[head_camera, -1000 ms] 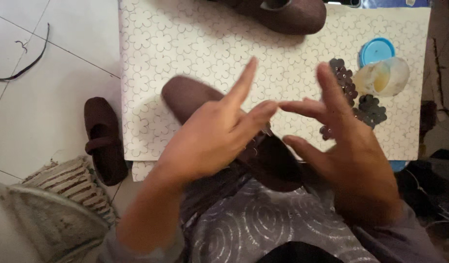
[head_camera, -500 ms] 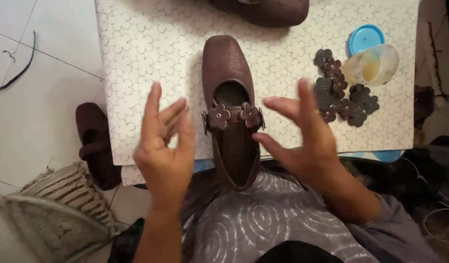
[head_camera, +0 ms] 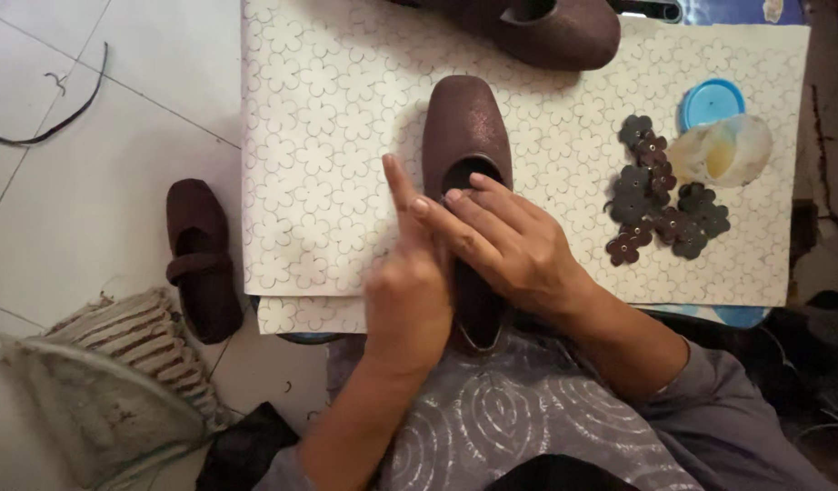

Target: The person places a pair of brown shoes on a tray and then attaches small flower-shaped embellishments to the straps of each shoe. The person handles the shoes and decorations by hand, positioning and pressing the flowers onto the straps.

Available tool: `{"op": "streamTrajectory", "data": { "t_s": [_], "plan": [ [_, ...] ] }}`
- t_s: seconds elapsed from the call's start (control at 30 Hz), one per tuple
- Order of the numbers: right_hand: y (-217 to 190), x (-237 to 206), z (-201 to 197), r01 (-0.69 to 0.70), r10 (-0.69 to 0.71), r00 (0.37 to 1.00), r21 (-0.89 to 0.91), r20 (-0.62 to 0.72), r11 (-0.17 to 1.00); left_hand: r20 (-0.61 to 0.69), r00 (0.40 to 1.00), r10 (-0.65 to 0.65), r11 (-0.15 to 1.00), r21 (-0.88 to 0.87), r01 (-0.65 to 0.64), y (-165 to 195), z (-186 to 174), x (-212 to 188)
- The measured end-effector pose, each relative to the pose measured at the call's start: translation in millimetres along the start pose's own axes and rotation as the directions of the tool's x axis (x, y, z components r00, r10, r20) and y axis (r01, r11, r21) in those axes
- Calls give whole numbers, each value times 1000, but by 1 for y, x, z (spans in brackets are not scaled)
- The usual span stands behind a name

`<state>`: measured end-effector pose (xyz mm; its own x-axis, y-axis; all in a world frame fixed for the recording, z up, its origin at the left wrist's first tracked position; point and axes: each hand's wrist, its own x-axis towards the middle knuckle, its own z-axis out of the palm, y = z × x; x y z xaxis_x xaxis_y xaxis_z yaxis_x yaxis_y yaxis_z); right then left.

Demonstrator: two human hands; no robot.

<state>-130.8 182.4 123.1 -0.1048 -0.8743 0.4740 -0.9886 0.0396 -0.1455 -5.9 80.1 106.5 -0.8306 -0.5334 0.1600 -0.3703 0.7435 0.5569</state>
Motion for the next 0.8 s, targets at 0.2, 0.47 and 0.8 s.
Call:
{"op": "streamTrajectory", "data": {
  "t_s": [0.2,0.47,0.8],
  "plan": [
    [-2,-3,-2,-216,226,972,132,-63,967,93,991,-92,991,-89,100,5,0,-3],
    [-4,-33,-17,-307,331,935,173,-126,936,45,991,-128,983,-124,133,8,-13,3],
    [0,-31,6,-165,129,975,-202,-181,965,67,998,6,997,71,-11,4,3,0]
  ]
}}
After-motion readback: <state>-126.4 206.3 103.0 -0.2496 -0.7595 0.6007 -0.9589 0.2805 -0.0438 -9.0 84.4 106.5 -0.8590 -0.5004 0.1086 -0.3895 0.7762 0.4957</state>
